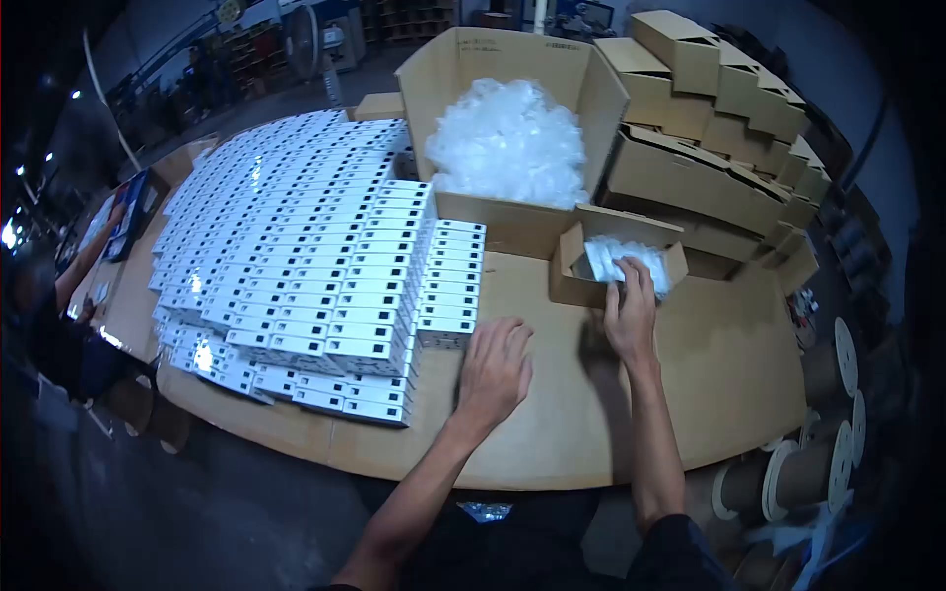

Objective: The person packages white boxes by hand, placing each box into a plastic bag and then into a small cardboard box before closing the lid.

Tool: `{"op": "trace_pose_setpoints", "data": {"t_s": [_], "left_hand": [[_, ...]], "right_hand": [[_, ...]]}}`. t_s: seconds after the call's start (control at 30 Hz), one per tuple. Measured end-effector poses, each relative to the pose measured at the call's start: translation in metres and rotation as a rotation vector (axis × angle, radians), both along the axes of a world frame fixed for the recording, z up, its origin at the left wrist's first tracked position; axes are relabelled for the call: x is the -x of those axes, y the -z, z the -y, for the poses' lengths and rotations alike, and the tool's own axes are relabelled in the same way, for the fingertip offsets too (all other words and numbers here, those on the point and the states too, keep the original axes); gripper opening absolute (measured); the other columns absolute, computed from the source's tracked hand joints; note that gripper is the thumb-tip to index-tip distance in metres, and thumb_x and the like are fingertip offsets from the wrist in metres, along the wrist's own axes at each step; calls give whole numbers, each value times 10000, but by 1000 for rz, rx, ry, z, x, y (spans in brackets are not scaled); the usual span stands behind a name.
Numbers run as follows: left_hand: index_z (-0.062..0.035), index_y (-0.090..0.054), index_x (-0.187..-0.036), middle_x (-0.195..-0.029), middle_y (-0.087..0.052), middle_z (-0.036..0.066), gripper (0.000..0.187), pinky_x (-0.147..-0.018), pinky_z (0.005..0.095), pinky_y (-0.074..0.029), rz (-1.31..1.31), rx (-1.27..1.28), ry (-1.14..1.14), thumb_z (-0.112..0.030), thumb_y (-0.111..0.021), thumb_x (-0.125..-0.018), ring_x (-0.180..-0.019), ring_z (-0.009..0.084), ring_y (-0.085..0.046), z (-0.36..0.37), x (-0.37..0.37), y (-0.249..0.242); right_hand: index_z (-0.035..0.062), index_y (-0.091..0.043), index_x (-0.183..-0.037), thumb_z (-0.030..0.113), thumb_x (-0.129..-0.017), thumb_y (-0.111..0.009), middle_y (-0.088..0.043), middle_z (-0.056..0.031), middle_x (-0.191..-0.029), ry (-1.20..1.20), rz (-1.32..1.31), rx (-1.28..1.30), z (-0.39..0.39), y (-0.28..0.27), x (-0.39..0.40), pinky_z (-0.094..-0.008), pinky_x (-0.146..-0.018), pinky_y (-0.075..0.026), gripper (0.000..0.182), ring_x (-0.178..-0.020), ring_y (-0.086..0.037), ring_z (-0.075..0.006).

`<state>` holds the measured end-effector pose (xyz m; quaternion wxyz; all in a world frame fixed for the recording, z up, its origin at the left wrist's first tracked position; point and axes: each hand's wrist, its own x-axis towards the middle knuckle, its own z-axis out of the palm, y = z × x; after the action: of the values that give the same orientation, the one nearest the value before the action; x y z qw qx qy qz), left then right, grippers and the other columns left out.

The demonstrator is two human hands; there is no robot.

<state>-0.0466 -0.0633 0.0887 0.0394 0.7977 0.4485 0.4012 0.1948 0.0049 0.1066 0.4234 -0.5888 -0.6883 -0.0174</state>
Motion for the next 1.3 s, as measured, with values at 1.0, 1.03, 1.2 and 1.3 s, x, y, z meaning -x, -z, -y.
{"op": "trace_pose_setpoints", "data": {"t_s": [1.0,1.03,1.2,1.3], "left_hand": [[-91,-730,-1188,-1266,-576,141,434,-968,423,-530,110,9,18,-57,-846,-771,-1174,341,-602,57,13,-47],[-85,-726,-1182,-1254,-591,145,415,-956,423,-535,130,102,71,-79,-846,-784,-1145,345,-620,49,16,-63],[-3,-696,-1093,-1058,-706,176,280,-876,401,-547,192,25,-40,-108,-798,-855,-989,337,-699,-39,42,-131],[29,-728,-1012,-978,-741,184,216,-851,387,-557,225,-126,-144,-114,-779,-859,-890,324,-716,-140,57,-158]], "right_hand": [[95,-539,-1402,240,-1118,-469,-667,-48,-1101,-793,-1188,920,81,4,73,-239,-799,-566,326,-910,-662,-125],[81,-575,-1352,222,-1117,-468,-664,-53,-1111,-790,-1121,872,74,3,71,-237,-802,-571,294,-906,-663,-121],[-5,-667,-1145,81,-1085,-475,-681,-74,-1080,-744,-875,697,29,-43,54,-235,-719,-556,219,-916,-733,-155],[-7,-717,-1129,21,-1031,-472,-681,-85,-1038,-682,-711,493,-12,-75,54,-262,-736,-568,266,-827,-680,-134]]}}
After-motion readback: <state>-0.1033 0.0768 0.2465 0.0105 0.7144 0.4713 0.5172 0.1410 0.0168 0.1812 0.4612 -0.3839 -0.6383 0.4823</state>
